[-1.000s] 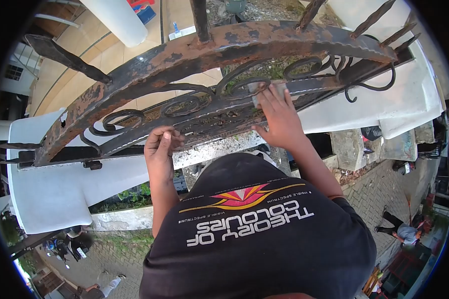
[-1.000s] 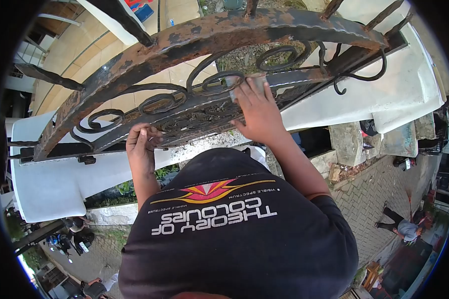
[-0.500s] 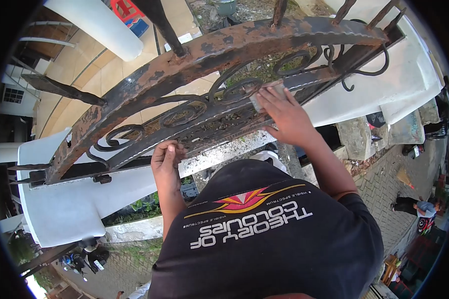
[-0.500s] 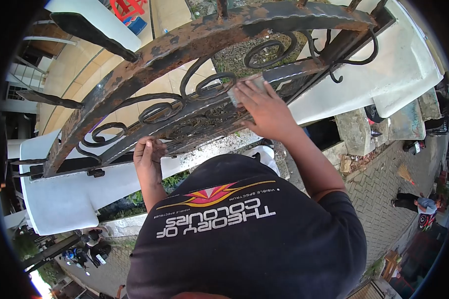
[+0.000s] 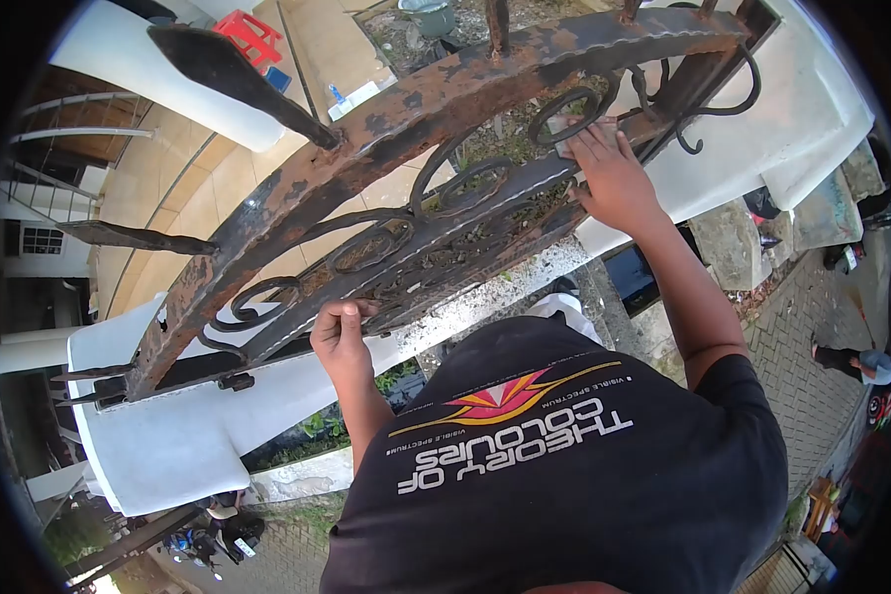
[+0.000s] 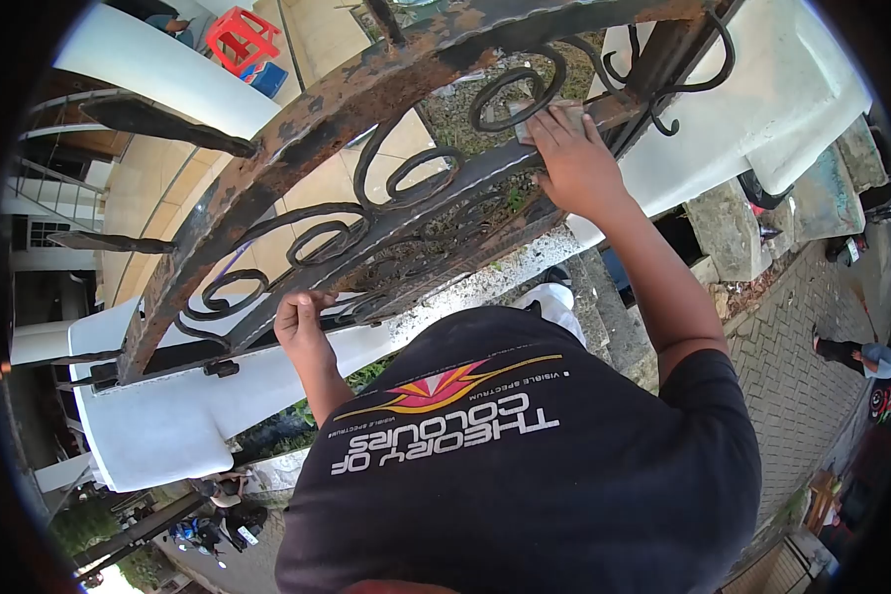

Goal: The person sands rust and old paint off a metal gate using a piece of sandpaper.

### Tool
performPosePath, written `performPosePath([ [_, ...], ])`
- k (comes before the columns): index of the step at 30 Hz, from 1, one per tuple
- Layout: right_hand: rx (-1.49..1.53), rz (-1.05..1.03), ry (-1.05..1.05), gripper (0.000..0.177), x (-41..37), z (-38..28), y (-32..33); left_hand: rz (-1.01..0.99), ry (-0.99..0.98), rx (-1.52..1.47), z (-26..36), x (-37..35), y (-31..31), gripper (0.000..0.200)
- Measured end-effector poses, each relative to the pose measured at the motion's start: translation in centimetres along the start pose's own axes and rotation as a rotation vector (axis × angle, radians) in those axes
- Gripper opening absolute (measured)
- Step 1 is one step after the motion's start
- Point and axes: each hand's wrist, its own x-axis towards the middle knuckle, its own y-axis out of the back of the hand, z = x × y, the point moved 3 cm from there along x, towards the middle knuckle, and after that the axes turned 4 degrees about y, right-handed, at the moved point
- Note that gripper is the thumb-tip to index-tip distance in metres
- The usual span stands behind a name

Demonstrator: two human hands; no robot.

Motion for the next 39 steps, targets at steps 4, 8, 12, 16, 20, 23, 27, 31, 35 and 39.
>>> performPosePath([
  [4,0.014,0.01,0.003,0.079,0.2,-6.1,0.2,0.108,0.007,-0.008,-0.5,0.6,0.4,0.026],
  [8,0.17,0.157,0.327,0.079,-1.4,-5.8,-0.6,0.055,-0.08,-0.031,0.0,0.4,0.2,0.027],
  [12,0.026,0.08,-0.051,0.078,-0.4,0.9,0.2,0.063,-0.015,0.061,-1.0,0.2,0.8,0.029],
  [16,0.086,0.106,0.081,0.075,-0.8,-5.8,-0.1,0.138,0.039,-0.048,-1.5,-0.3,0.5,0.031],
  [20,0.254,0.111,0.307,0.075,-1.7,-5.2,-0.1,0.006,-0.019,0.09,-0.8,0.2,0.4,0.036],
  [23,0.183,0.119,0.097,0.076,-1.2,-0.9,0.1,0.043,0.02,0.059,-1.3,0.4,1.0,0.037],
  [27,0.113,0.102,-0.144,0.092,-1.5,-4.4,0.4,0.167,0.02,0.088,-1.4,0.8,1.1,0.038],
  [31,0.193,0.11,0.054,0.094,-2.6,-6.6,-0.1,0.239,0.044,-0.049,-0.8,1.1,0.5,0.045],
  [35,0.078,0.195,-0.244,0.088,-2.1,0.6,0.4,0.261,0.081,-0.111,-1.0,1.1,1.9,0.046],
  [39,0.143,0.113,-0.033,0.077,-1.0,-5.0,-0.3,0.295,0.091,-0.081,-0.9,1.3,1.9,0.046],
])
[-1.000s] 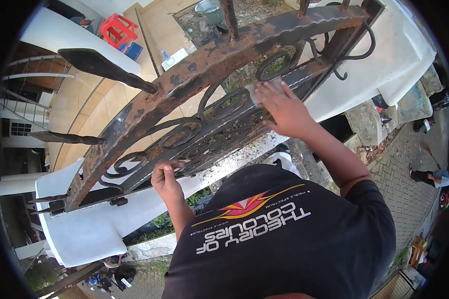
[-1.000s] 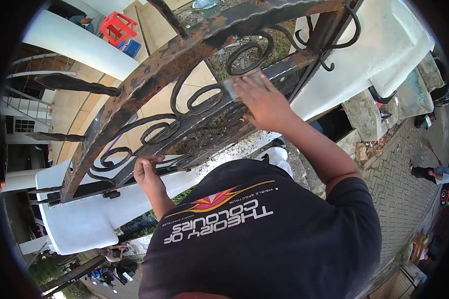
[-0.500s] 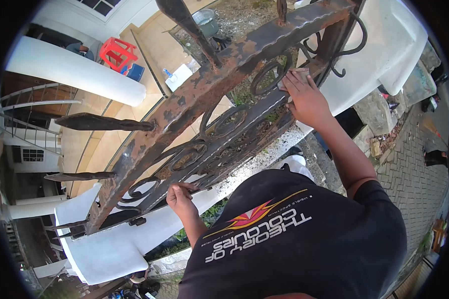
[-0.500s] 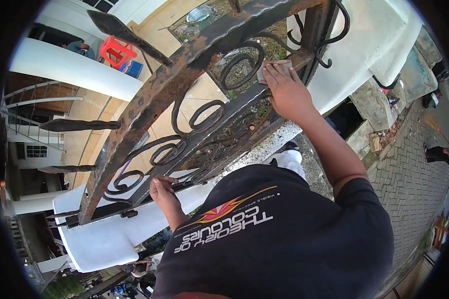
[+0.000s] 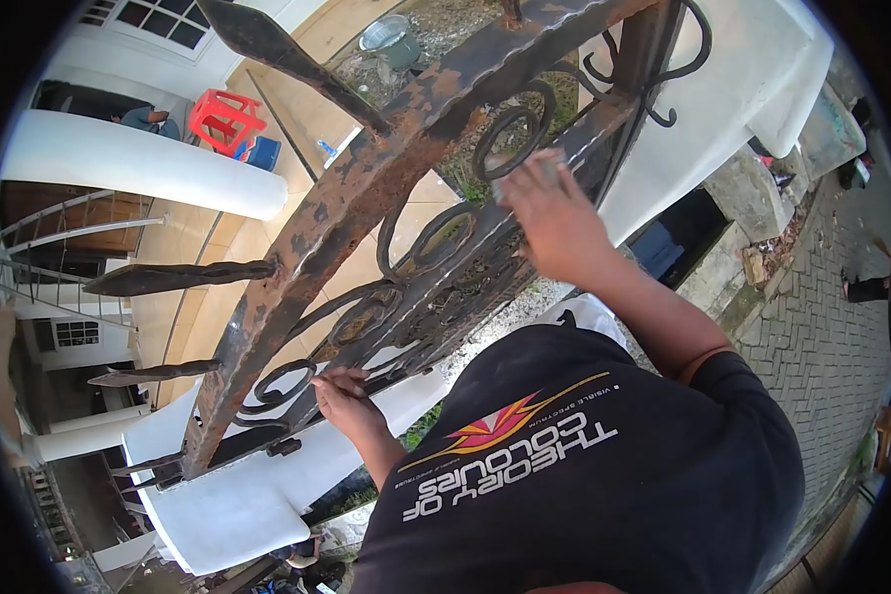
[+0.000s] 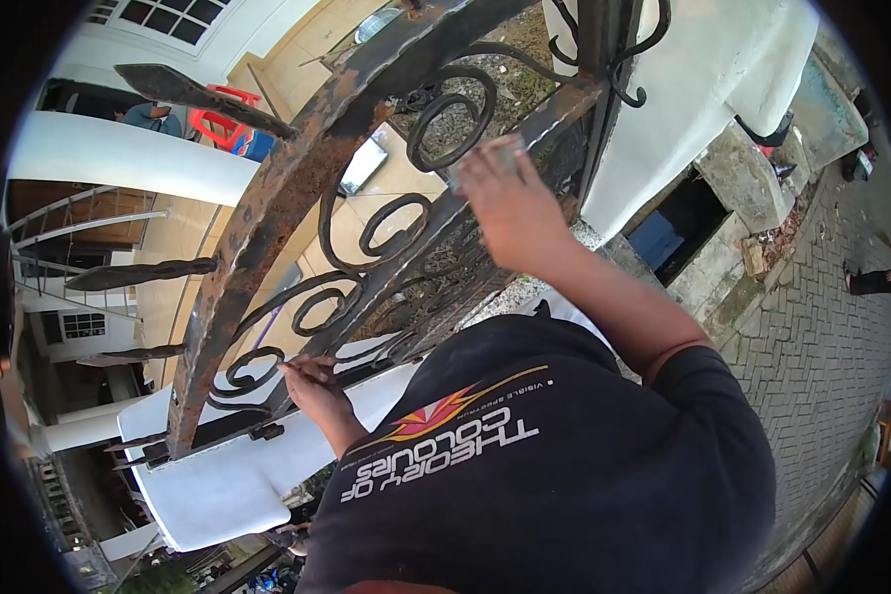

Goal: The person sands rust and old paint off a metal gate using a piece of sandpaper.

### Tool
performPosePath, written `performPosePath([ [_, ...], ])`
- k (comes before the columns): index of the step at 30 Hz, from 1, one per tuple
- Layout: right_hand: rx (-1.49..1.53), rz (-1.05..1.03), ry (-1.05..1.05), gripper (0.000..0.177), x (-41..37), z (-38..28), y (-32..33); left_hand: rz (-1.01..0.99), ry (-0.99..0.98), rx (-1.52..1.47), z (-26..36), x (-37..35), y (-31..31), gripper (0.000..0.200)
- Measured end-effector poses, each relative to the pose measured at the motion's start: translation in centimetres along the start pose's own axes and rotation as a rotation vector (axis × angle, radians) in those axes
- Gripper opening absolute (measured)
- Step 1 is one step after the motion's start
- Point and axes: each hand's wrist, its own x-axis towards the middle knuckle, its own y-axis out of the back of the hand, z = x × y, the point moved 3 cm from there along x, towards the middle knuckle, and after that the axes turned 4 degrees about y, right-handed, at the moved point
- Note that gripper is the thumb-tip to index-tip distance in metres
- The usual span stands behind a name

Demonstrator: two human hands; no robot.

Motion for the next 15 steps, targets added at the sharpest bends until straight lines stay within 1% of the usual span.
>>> performPosePath([
  [2,0.059,0.042,0.256,0.07,-1.0,-3.5,-1.2,0.037,0.031,-0.072,0.6,0.2,-0.5,0.045],
  [3,0.064,0.053,0.254,0.07,-0.7,-2.6,-1.0,-0.002,0.009,-0.043,0.9,0.1,-0.9,0.044],
  [5,0.05,0.049,0.196,0.064,-0.2,1.3,0.0,-0.034,-0.01,0.003,0.9,0.1,-0.9,0.043],
  [6,-0.077,0.06,0.067,0.064,0.3,3.9,0.1,-0.067,-0.016,0.043,0.8,0.1,-0.9,0.042],
  [8,-0.121,0.128,-0.158,0.064,0.3,7.8,0.9,-0.12,-0.026,0.043,0.6,0.0,-0.9,0.043],
  [9,-0.124,0.134,-0.167,0.064,0.3,7.3,0.7,-0.102,-0.035,0.051,0.5,-0.2,-0.8,0.044],
  [10,-0.132,0.093,-0.111,0.066,0.5,5.4,0.0,-0.082,-0.046,0.057,0.3,-0.2,-0.9,0.044],
  [11,-0.138,0.053,-0.056,0.068,0.6,3.3,-0.2,-0.004,-0.02,0.035,-0.1,-0.3,-1.1,0.045],
  [12,0.071,-0.032,0.145,0.074,0.3,0.6,0.2,0.06,-0.03,0.089,-0.2,-0.4,-1.5,0.05],
  [13,0.108,0.01,0.313,0.081,-0.4,-0.9,-0.6,0.121,-0.013,0.088,0.3,-0.9,-2.8,0.054],
  [14,0.106,0.021,0.31,0.081,-0.1,0.0,-0.4,0.185,0.004,0.087,0.9,-1.4,-3.9,0.061],
  [15,0.133,0.018,0.319,0.081,0.0,1.3,-0.3,0.141,0.019,0.113,0.5,-1.3,-3.9,0.066],
])
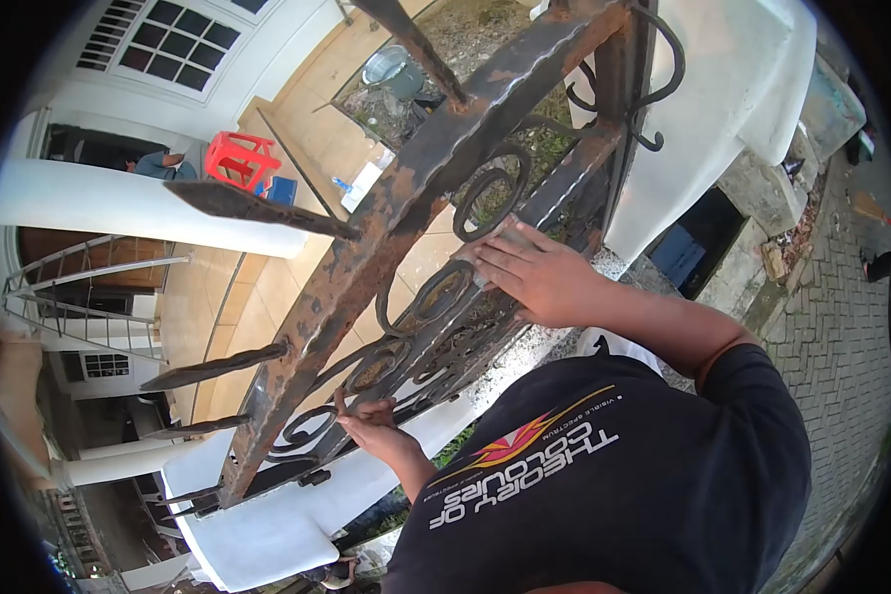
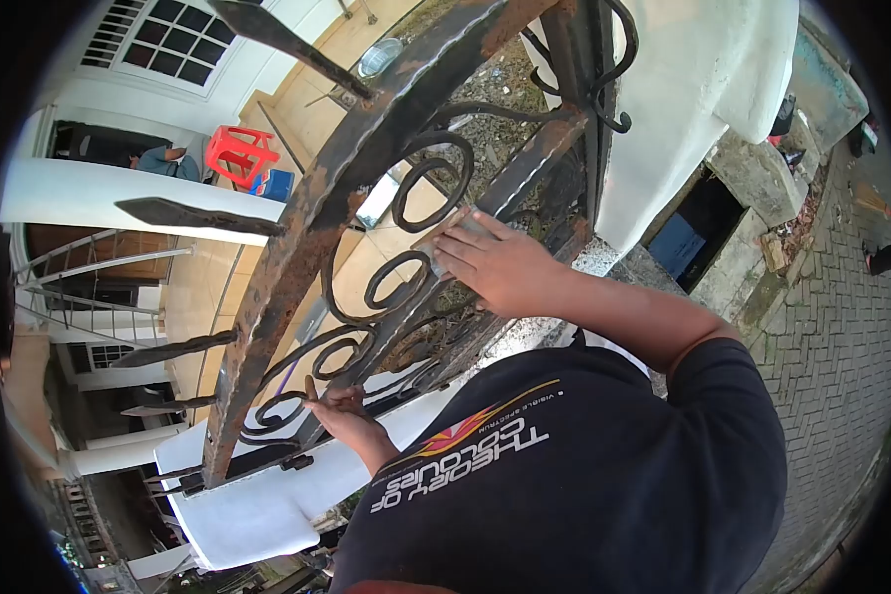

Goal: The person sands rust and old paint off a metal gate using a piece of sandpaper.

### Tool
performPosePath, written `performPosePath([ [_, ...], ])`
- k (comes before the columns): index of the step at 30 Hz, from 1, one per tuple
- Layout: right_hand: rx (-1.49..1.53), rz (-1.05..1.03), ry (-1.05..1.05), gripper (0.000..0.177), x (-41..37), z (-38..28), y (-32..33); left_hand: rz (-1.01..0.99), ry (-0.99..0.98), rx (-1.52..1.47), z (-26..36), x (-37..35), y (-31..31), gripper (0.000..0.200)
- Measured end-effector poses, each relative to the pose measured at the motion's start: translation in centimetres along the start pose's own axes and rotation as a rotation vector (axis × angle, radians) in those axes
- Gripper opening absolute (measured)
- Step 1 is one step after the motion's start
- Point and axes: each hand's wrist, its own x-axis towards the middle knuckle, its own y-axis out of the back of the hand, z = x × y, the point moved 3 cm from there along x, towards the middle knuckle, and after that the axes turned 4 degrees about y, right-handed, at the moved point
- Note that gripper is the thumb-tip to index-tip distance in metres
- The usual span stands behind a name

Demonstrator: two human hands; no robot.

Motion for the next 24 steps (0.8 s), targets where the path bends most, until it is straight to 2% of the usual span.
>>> performPosePath([
  [1,0.031,0.001,0.005,0.082,-0.4,1.3,0.3,-0.031,-0.019,0.012,0.1,-0.5,-0.7,0.066],
  [2,-0.003,-0.004,-0.124,0.082,-0.8,3.9,1.3,-0.063,-0.054,0.081,0.0,-0.6,-1.0,0.066],
  [3,-0.071,0.094,-0.232,0.084,-1.7,6.6,1.9,-0.098,-0.086,0.15,-0.4,-0.5,-1.3,0.067],
  [5,-0.118,0.01,-0.467,0.088,-3.1,10.2,2.9,-0.1,-0.134,0.219,-1.1,-0.5,-1.9,0.063],
  [9,-0.197,-0.039,-0.365,0.093,-3.5,6.8,1.7,-0.052,-0.202,0.298,-1.5,0.7,-1.5,0.058],
  [11,-0.085,-0.005,-0.19,0.099,-4.2,6.9,1.4,-0.046,-0.196,0.261,-1.7,1.0,-0.9,0.057],
  [12,-0.132,0.019,-0.233,0.091,-4.2,7.7,2.2,-0.038,-0.241,0.303,-1.6,1.0,-0.8,0.058],
  [13,-0.13,0.007,-0.223,0.091,-4.0,8.6,2.7,-0.043,-0.217,0.318,-1.6,0.9,-0.6,0.06],
  [15,-0.106,0.006,-0.439,0.08,-3.8,10.6,3.9,-0.099,-0.254,0.317,-2.0,1.2,-0.2,0.062],
  [16,-0.204,0.216,-0.396,0.053,-3.7,9.9,3.7,-0.116,-0.307,0.379,-2.1,1.5,0.2,0.064],
  [19,-0.15,0.197,-0.352,0.043,-3.3,5.8,2.1,-0.159,-0.272,0.348,-0.2,-0.6,-0.5,0.062],
  [20,-0.169,0.357,-0.225,0.028,-2.9,3.4,2.0,-0.174,-0.244,0.377,-0.4,-0.9,0.0,0.065],
  [21,-0.159,0.338,-0.18,0.028,-2.2,0.8,3.0,-0.19,-0.216,0.41,-0.5,-1.2,0.5,0.07],
  [22,0.058,0.034,-0.315,0.025,-1.7,-1.3,3.8,-0.244,-0.2,0.369,-0.4,-1.9,0.7,0.071],
  [23,0.258,-0.275,-0.448,0.023,-1.4,-3.3,3.7,-0.259,-0.226,0.275,-1.7,-1.7,1.8,0.064],
  [24,0.248,-0.286,-0.416,0.023,-1.2,-4.8,2.8,-0.331,-0.243,0.342,-2.7,-1.4,2.9,0.056],
])
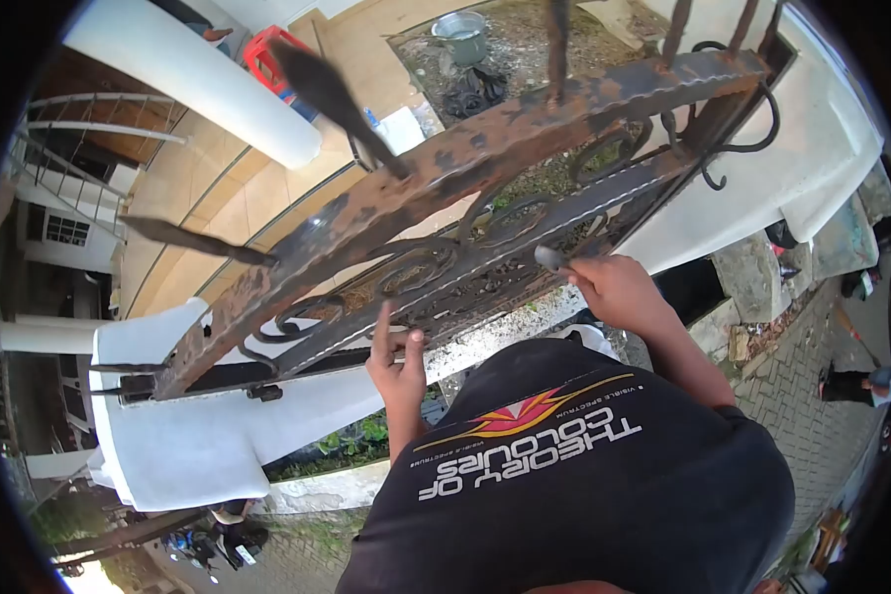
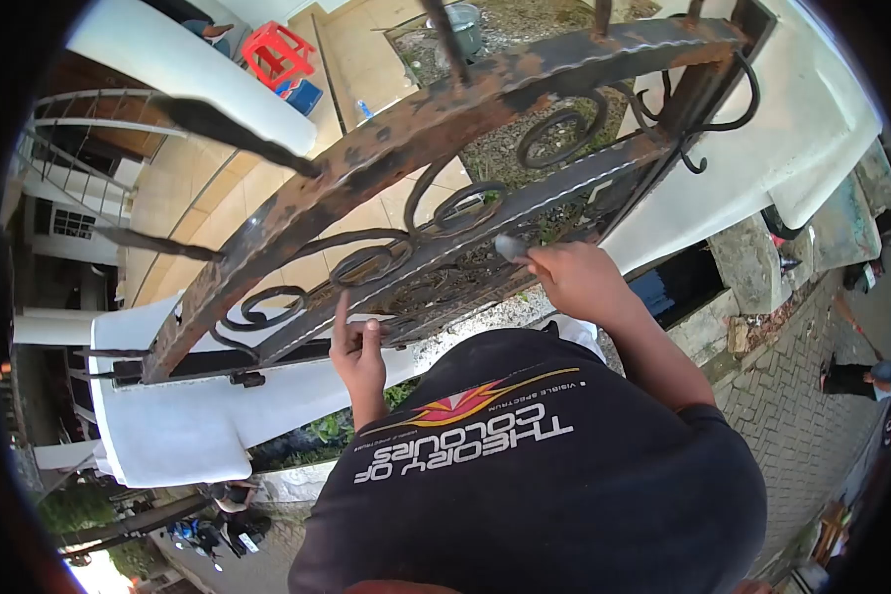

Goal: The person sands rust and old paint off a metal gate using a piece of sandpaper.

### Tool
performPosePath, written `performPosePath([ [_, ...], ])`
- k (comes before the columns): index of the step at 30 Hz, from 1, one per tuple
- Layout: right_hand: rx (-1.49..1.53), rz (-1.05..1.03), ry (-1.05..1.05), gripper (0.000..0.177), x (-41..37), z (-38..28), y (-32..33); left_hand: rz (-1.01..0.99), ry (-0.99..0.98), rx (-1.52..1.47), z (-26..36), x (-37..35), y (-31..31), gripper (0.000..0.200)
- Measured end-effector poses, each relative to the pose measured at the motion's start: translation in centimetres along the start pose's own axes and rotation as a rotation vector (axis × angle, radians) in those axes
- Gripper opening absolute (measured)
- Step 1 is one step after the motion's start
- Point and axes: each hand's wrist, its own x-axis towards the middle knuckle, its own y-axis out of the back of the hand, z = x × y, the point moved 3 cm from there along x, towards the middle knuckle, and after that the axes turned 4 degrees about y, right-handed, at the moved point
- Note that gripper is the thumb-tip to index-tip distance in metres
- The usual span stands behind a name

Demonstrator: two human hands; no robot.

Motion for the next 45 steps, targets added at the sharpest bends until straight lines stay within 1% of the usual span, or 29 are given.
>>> performPosePath([
  [2,0.184,0.078,0.398,0.019,0.3,-2.5,-2.4,-0.124,-0.071,0.076,-0.4,-0.2,1.3,0.043],
  [3,0.162,0.056,0.422,0.019,0.7,-4.2,-2.9,-0.166,-0.115,0.092,0.6,-0.1,1.7,0.037],
  [5,0.464,-0.049,0.476,0.02,1.8,-8.4,-3.8,-0.337,-0.004,-0.029,0.7,0.4,2.5,0.049],
  [6,0.428,-0.09,0.501,0.02,2.3,-10.2,-4.7,-0.355,-0.065,-0.036,1.2,0.6,3.0,0.052],
  [7,0.663,-0.145,0.483,0.019,2.7,-11.7,-6.1,-0.364,-0.124,-0.043,1.6,0.7,3.5,0.055],
  [8,0.895,-0.207,0.449,0.019,3.0,-13.1,-7.1,-0.411,-0.065,-0.16,1.0,0.6,3.9,0.047],
  [9,0.854,-0.26,0.471,0.019,3.2,-14.6,-7.8,-0.352,-0.049,-0.189,0.2,0.5,4.4,0.047],
  [11,0.768,-0.202,0.399,0.021,3.7,-16.6,-8.9,-0.382,0.063,-0.502,-1.9,-0.1,4.8,0.034],
  [12,0.661,-0.125,0.449,0.025,3.9,-16.9,-9.4,-0.299,0.057,-0.423,-1.9,-0.2,5.6,0.026],
  [13,0.64,-0.167,0.472,0.025,3.9,-17.3,-10.1,-0.253,0.07,-0.439,-2.5,-0.5,6.4,0.026],
  [15,0.824,-0.109,0.354,0.027,4.1,-17.0,-10.7,0.052,-0.094,-0.226,-2.6,-1.1,8.9,0.019],
  [16,0.739,-0.107,0.337,0.03,4.1,-16.6,-10.5,0.226,-0.245,-0.119,-1.9,-1.4,10.3,0.019],
  [17,0.719,-0.135,0.347,0.03,4.0,-16.1,-10.3,0.31,-0.377,-0.005,-2.1,-1.6,11.7,0.027],
  [19,0.718,-0.064,0.372,0.029,3.9,-14.7,-9.7,0.385,-0.585,0.31,-0.5,-1.1,13.6,0.032],
  [20,0.675,-0.038,0.402,0.026,3.8,-14.2,-9.4,0.403,-0.572,0.307,-0.4,-0.3,13.8,0.032],
  [22,0.647,-0.02,0.438,0.024,3.7,-13.2,-8.9,0.281,-0.501,0.72,-0.6,1.2,12.4,0.032],
  [23,0.632,0.013,0.468,0.021,3.6,-12.6,-8.5,0.292,-0.488,0.714,-1.0,1.7,11.7,0.032],
  [25,0.579,0.0,0.522,0.02,3.2,-11.6,-7.3,0.299,-0.435,0.848,-2.1,2.9,9.3,0.033],
  [27,0.531,-0.013,0.578,0.019,3.4,-9.9,-6.1,0.263,-0.438,0.823,-1.6,3.2,6.2,0.036],
  [29,0.459,-0.011,0.642,0.019,3.7,-7.7,-4.9,0.119,-0.674,0.743,-0.3,2.4,2.8,0.038],
  [30,0.401,-0.012,0.672,0.02,3.6,-6.8,-3.8,0.033,-0.642,0.766,-0.9,2.3,3.2,0.044],
  [31,0.344,-0.011,0.706,0.02,3.3,-5.8,-2.8,0.064,-0.605,0.809,-1.2,2.0,4.5,0.04],
  [33,0.468,-0.016,0.669,0.017,3.5,-2.2,-1.9,0.216,-0.354,0.961,-1.6,2.9,6.9,0.04],
  [37,0.441,-0.021,0.624,0.017,3.2,3.5,-0.7,0.231,-0.363,0.936,-0.5,3.1,2.6,0.035],
  [39,0.449,-0.025,0.625,0.018,3.0,5.8,-0.1,0.13,-0.508,0.873,0.7,1.9,-0.8,0.034],
  [41,0.496,0.03,0.611,0.016,3.0,8.3,0.4,0.118,-0.545,0.883,1.0,2.1,0.9,0.035],
  [43,0.539,0.054,0.549,0.015,2.8,9.3,1.2,0.326,-0.296,0.962,0.2,2.8,3.6,0.038],
  [44,0.589,0.099,0.496,0.014,3.0,9.5,1.5,0.315,-0.189,0.943,-0.6,3.1,4.4,0.041],
  [45,0.599,0.098,0.498,0.014,3.1,9.1,1.8,0.314,-0.189,0.954,-0.2,2.8,3.9,0.041],
])
